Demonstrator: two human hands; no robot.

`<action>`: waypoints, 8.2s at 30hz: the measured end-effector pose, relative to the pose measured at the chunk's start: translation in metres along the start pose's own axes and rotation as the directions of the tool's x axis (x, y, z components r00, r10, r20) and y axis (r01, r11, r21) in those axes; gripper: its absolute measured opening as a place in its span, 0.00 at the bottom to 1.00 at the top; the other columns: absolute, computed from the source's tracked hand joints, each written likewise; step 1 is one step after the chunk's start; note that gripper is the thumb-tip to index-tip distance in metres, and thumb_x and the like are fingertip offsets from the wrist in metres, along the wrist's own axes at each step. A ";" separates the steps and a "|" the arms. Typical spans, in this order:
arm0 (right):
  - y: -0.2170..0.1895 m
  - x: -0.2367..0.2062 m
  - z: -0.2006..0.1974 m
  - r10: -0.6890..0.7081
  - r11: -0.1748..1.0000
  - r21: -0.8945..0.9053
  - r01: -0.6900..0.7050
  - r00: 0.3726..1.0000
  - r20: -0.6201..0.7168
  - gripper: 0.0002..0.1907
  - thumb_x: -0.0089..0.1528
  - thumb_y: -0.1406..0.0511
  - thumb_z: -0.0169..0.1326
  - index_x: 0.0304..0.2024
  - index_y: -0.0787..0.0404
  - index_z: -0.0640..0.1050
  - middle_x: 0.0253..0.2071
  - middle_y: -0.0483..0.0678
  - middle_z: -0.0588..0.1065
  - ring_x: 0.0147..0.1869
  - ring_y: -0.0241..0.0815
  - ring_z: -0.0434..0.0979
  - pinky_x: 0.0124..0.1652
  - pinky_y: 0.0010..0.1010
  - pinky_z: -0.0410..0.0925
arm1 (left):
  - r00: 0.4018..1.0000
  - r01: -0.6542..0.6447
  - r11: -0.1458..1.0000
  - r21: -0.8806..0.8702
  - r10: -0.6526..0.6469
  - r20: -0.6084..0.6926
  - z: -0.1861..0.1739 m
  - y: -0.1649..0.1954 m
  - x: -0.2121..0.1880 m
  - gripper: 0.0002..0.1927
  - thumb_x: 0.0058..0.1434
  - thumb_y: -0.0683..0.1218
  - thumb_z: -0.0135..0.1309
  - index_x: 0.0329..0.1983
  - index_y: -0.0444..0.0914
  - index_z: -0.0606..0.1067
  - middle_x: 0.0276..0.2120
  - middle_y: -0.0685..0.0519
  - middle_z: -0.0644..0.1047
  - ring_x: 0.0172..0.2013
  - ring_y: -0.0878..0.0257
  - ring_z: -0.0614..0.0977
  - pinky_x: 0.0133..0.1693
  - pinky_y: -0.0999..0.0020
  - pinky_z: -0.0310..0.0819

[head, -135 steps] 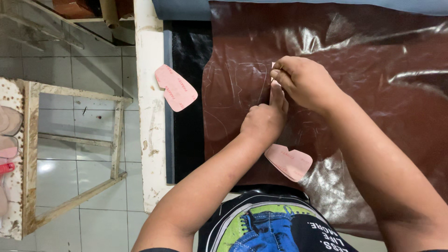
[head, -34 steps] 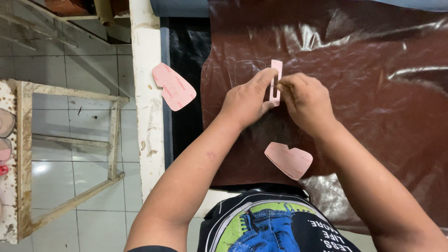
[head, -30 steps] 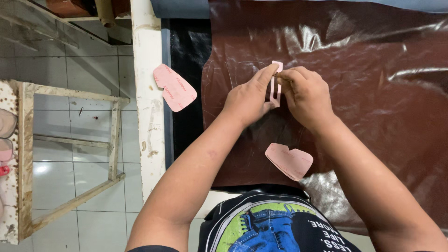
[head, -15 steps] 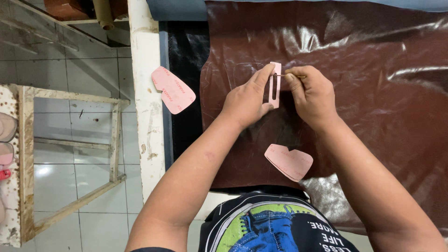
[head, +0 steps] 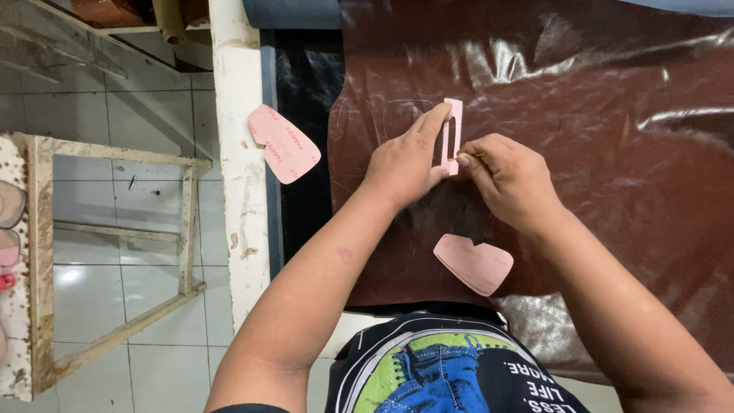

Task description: The person places pink paper templates on a sheet of leather and traces around them with a pen to mark pattern outlines. They then carry the templates to a work table, sort through the pile, stack the pieces, and return to trace more outlines on the leather.

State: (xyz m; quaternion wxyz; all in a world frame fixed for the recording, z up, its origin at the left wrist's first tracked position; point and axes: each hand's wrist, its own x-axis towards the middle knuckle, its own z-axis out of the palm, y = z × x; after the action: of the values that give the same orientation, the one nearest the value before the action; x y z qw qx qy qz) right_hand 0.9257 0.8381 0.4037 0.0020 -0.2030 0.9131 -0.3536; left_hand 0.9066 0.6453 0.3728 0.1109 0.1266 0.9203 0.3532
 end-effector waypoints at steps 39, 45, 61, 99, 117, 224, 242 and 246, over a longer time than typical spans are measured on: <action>0.050 -0.012 -0.006 0.130 0.989 -0.043 -0.139 0.977 -0.169 0.16 0.67 0.72 0.54 0.57 0.59 0.80 0.46 0.52 0.74 0.48 0.46 0.77 0.49 0.35 0.71 | 0.986 -0.155 0.982 0.104 0.161 -0.050 0.008 0.005 -0.006 0.47 0.52 0.51 0.68 0.72 0.46 0.57 0.59 0.52 0.76 0.45 0.50 0.81 0.46 0.54 0.76; 0.042 -0.018 -0.010 0.167 0.979 -0.108 -0.170 0.985 -0.038 0.24 0.60 0.64 0.65 0.59 0.54 0.80 0.49 0.52 0.72 0.47 0.49 0.76 0.44 0.38 0.70 | 0.963 -0.223 0.969 0.108 0.236 -0.127 0.023 0.014 0.010 0.48 0.49 0.52 0.70 0.71 0.46 0.60 0.51 0.56 0.79 0.49 0.55 0.75 0.53 0.55 0.66; 0.039 -0.014 -0.014 0.164 0.971 -0.175 -0.162 0.986 -0.004 0.26 0.59 0.62 0.66 0.60 0.51 0.80 0.50 0.52 0.71 0.49 0.50 0.75 0.46 0.40 0.70 | 0.968 -0.201 0.979 -0.039 0.192 -0.162 0.022 0.005 0.010 0.37 0.53 0.50 0.66 0.67 0.50 0.68 0.42 0.54 0.77 0.49 0.55 0.75 0.57 0.55 0.62; 0.047 -0.015 -0.012 0.134 0.969 -0.207 -0.138 0.990 -0.034 0.27 0.58 0.60 0.67 0.60 0.52 0.80 0.50 0.52 0.71 0.51 0.51 0.74 0.47 0.40 0.70 | 0.928 -0.294 0.955 0.050 0.297 -0.225 0.025 0.003 0.008 0.20 0.55 0.53 0.65 0.50 0.46 0.82 0.60 0.65 0.76 0.52 0.61 0.75 0.59 0.58 0.62; 0.044 -0.015 -0.013 0.156 0.969 -0.192 -0.153 0.988 0.001 0.25 0.59 0.62 0.65 0.61 0.51 0.80 0.49 0.52 0.71 0.49 0.50 0.74 0.46 0.39 0.70 | 0.915 -0.301 0.953 0.037 0.299 -0.272 0.028 0.000 0.006 0.17 0.58 0.39 0.55 0.48 0.46 0.83 0.58 0.66 0.78 0.50 0.62 0.77 0.57 0.60 0.65; 0.015 -0.032 -0.035 0.045 0.995 -0.096 -0.042 0.999 0.024 0.06 0.68 0.65 0.57 0.44 0.61 0.79 0.37 0.51 0.77 0.42 0.52 0.78 0.41 0.39 0.71 | 0.945 -0.260 0.937 0.233 0.297 -0.140 0.023 0.020 0.003 0.15 0.51 0.49 0.65 0.42 0.45 0.78 0.64 0.57 0.71 0.59 0.50 0.71 0.60 0.47 0.57; 0.006 -0.029 -0.022 -0.010 1.000 -0.016 0.011 1.000 0.025 0.06 0.66 0.67 0.58 0.43 0.63 0.77 0.37 0.52 0.77 0.42 0.53 0.78 0.40 0.40 0.71 | 0.948 -0.246 0.945 0.214 0.281 -0.150 0.020 0.019 0.005 0.15 0.51 0.39 0.55 0.41 0.46 0.83 0.63 0.59 0.73 0.57 0.52 0.72 0.60 0.49 0.56; 0.003 -0.026 -0.022 -0.031 0.999 -0.028 0.031 0.999 0.015 0.06 0.67 0.67 0.58 0.43 0.63 0.77 0.38 0.52 0.77 0.43 0.53 0.78 0.42 0.40 0.71 | 0.947 -0.250 0.940 0.230 0.287 -0.143 0.017 0.022 0.004 0.14 0.50 0.41 0.57 0.40 0.46 0.82 0.64 0.59 0.72 0.58 0.52 0.71 0.60 0.48 0.56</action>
State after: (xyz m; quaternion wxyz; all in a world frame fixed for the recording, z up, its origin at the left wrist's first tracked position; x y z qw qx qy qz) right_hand 0.9454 0.8641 0.4142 0.0004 -0.2197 0.9147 -0.3392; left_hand 0.9114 0.6726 0.3747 -0.0334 0.2310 0.9324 0.2760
